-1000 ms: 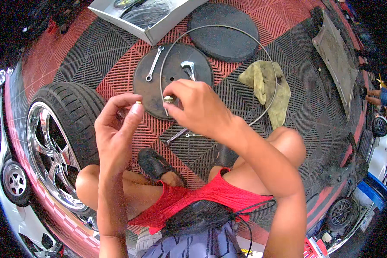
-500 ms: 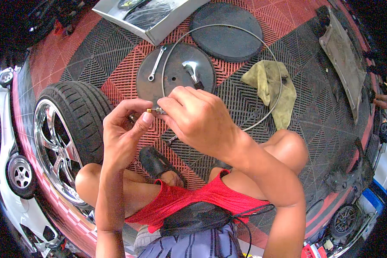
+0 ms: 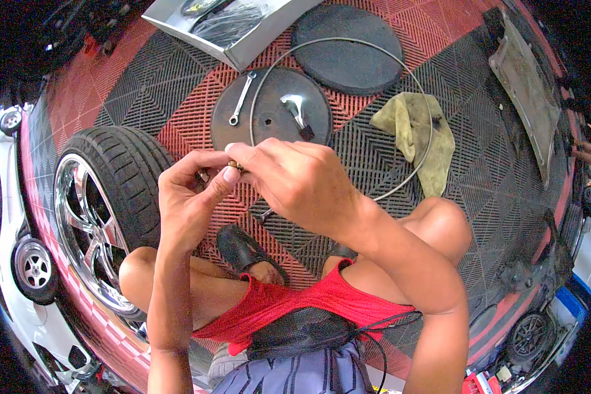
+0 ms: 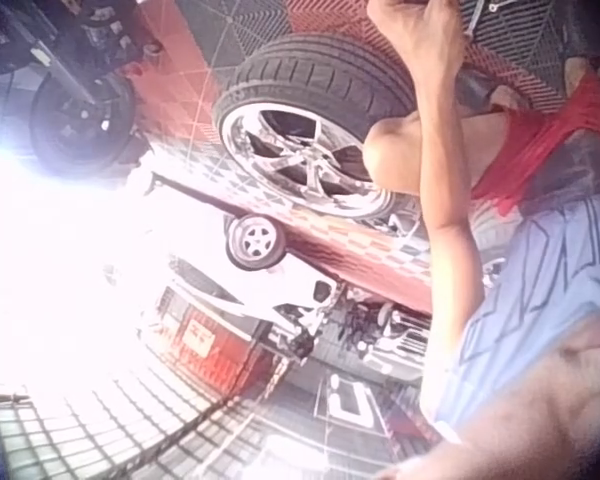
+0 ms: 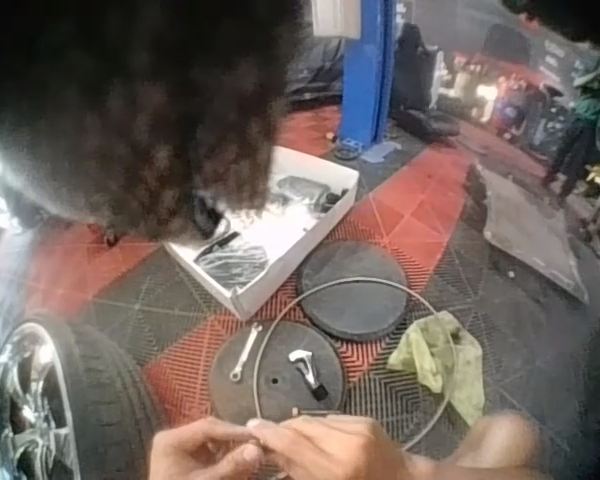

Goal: Repairing or assembling a metal brake line or cable assembly using small tools.

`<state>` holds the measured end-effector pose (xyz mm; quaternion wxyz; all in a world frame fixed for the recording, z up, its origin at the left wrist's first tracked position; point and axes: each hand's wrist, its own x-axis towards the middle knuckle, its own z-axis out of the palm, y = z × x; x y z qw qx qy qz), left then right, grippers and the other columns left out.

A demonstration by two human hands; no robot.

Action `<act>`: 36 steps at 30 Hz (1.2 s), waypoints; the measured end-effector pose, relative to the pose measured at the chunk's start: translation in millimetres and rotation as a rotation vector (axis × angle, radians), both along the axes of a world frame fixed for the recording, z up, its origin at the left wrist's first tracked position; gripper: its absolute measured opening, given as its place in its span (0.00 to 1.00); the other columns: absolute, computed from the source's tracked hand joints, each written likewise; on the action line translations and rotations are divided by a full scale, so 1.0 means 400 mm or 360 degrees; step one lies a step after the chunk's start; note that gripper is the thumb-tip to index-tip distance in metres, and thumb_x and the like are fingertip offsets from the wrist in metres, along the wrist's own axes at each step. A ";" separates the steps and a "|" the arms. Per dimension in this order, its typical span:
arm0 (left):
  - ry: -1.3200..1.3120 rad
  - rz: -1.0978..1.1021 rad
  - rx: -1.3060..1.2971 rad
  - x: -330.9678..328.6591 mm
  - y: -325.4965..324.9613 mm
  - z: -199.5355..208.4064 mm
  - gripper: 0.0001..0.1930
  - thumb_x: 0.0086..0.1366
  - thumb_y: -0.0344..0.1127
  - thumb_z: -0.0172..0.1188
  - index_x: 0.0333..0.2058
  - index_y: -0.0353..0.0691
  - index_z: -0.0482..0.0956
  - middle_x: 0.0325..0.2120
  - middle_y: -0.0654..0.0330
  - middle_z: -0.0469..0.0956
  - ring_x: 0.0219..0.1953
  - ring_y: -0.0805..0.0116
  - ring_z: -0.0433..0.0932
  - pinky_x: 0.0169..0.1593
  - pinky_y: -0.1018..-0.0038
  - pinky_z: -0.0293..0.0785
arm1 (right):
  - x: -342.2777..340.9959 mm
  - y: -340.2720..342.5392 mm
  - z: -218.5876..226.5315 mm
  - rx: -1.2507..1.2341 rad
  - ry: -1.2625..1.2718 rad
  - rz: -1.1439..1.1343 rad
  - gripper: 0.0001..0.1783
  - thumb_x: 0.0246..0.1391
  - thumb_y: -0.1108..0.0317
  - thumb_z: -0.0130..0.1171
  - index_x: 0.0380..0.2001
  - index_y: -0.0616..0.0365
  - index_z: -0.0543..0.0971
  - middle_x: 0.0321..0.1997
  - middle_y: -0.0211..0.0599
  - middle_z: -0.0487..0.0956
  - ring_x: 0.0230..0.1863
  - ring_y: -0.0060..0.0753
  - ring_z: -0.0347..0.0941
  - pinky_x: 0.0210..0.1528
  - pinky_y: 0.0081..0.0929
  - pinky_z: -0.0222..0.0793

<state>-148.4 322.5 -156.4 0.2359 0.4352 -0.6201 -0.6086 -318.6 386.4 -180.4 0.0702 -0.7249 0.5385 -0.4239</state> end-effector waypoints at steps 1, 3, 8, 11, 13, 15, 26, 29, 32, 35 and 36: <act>-0.0033 -0.0005 -0.0002 0.003 -0.003 0.001 0.10 0.57 0.30 0.65 0.38 0.34 0.81 0.22 0.71 0.74 0.21 0.87 0.62 0.24 0.86 0.57 | 0.005 0.001 -0.001 -0.0012 0.0000 0.0011 0.19 0.42 0.72 0.62 0.41 0.59 0.75 0.27 0.34 0.75 0.25 0.36 0.75 0.26 0.28 0.72; -0.0012 0.0008 -0.0020 -0.001 -0.004 0.007 0.10 0.57 0.30 0.65 0.38 0.34 0.81 0.24 0.70 0.76 0.23 0.86 0.63 0.26 0.86 0.60 | 0.010 0.000 -0.006 -0.0023 -0.0004 0.0030 0.18 0.42 0.72 0.62 0.41 0.58 0.76 0.27 0.34 0.76 0.24 0.36 0.75 0.25 0.28 0.72; -0.0013 -0.0034 -0.0030 0.004 -0.015 -0.002 0.12 0.57 0.31 0.65 0.39 0.34 0.80 0.29 0.65 0.79 0.27 0.84 0.68 0.31 0.85 0.65 | 0.012 -0.004 -0.015 0.0007 -0.0167 0.0032 0.14 0.45 0.73 0.62 0.38 0.57 0.76 0.26 0.38 0.76 0.23 0.38 0.75 0.24 0.30 0.72; 0.0049 -0.0034 0.0015 0.006 -0.018 -0.002 0.13 0.57 0.33 0.65 0.40 0.34 0.79 0.30 0.66 0.78 0.29 0.83 0.69 0.32 0.84 0.65 | 0.015 -0.010 0.002 0.0097 -0.0330 0.0006 0.12 0.47 0.74 0.61 0.38 0.58 0.76 0.26 0.40 0.77 0.23 0.41 0.75 0.23 0.30 0.72; 0.0008 0.0019 0.0187 0.007 -0.024 0.007 0.14 0.62 0.37 0.60 0.43 0.34 0.78 0.30 0.67 0.78 0.27 0.83 0.68 0.31 0.84 0.65 | 0.014 -0.009 0.011 0.0174 -0.0414 -0.0025 0.11 0.48 0.74 0.60 0.38 0.59 0.76 0.27 0.41 0.77 0.23 0.41 0.75 0.23 0.30 0.71; 0.0100 0.0097 0.0351 0.011 -0.033 0.009 0.14 0.64 0.39 0.57 0.43 0.35 0.77 0.30 0.67 0.77 0.26 0.83 0.67 0.31 0.83 0.66 | 0.012 -0.007 0.028 0.0345 -0.0572 -0.0083 0.10 0.49 0.74 0.60 0.38 0.60 0.76 0.30 0.42 0.79 0.23 0.37 0.76 0.24 0.28 0.70; 0.0827 0.0319 0.0964 0.027 -0.060 -0.036 0.20 0.66 0.38 0.47 0.50 0.27 0.68 0.44 0.50 0.74 0.46 0.61 0.74 0.51 0.70 0.70 | -0.004 -0.017 0.050 0.1005 -0.1730 -0.0043 0.12 0.59 0.70 0.54 0.44 0.64 0.72 0.36 0.39 0.79 0.29 0.20 0.74 0.30 0.17 0.72; 0.0793 0.0272 0.0985 0.027 -0.060 -0.043 0.18 0.64 0.34 0.47 0.49 0.27 0.68 0.43 0.50 0.74 0.45 0.63 0.74 0.50 0.70 0.71 | -0.007 -0.022 0.047 0.0984 -0.1850 0.0038 0.13 0.60 0.70 0.52 0.46 0.64 0.70 0.36 0.41 0.79 0.28 0.21 0.74 0.29 0.17 0.72; 0.0622 0.0244 0.0894 0.009 -0.048 -0.034 0.18 0.62 0.29 0.48 0.49 0.27 0.68 0.43 0.50 0.74 0.44 0.64 0.75 0.49 0.71 0.72 | -0.012 -0.021 0.052 0.1030 -0.1938 0.0077 0.13 0.60 0.70 0.52 0.47 0.65 0.69 0.37 0.42 0.79 0.29 0.22 0.75 0.29 0.18 0.72; 0.0288 0.0126 0.0755 0.016 -0.073 -0.053 0.16 0.57 0.25 0.49 0.45 0.29 0.73 0.39 0.55 0.75 0.41 0.68 0.75 0.45 0.75 0.71 | -0.013 -0.017 0.050 0.1057 -0.2000 0.0109 0.14 0.61 0.70 0.51 0.47 0.65 0.69 0.38 0.43 0.79 0.30 0.24 0.76 0.30 0.19 0.73; 0.0042 0.0084 0.0641 0.012 -0.085 -0.066 0.16 0.55 0.25 0.49 0.43 0.30 0.75 0.37 0.57 0.76 0.41 0.68 0.75 0.45 0.76 0.70 | -0.018 -0.019 0.051 0.1044 -0.2001 0.0125 0.13 0.61 0.70 0.50 0.47 0.65 0.68 0.39 0.43 0.79 0.31 0.25 0.77 0.30 0.20 0.73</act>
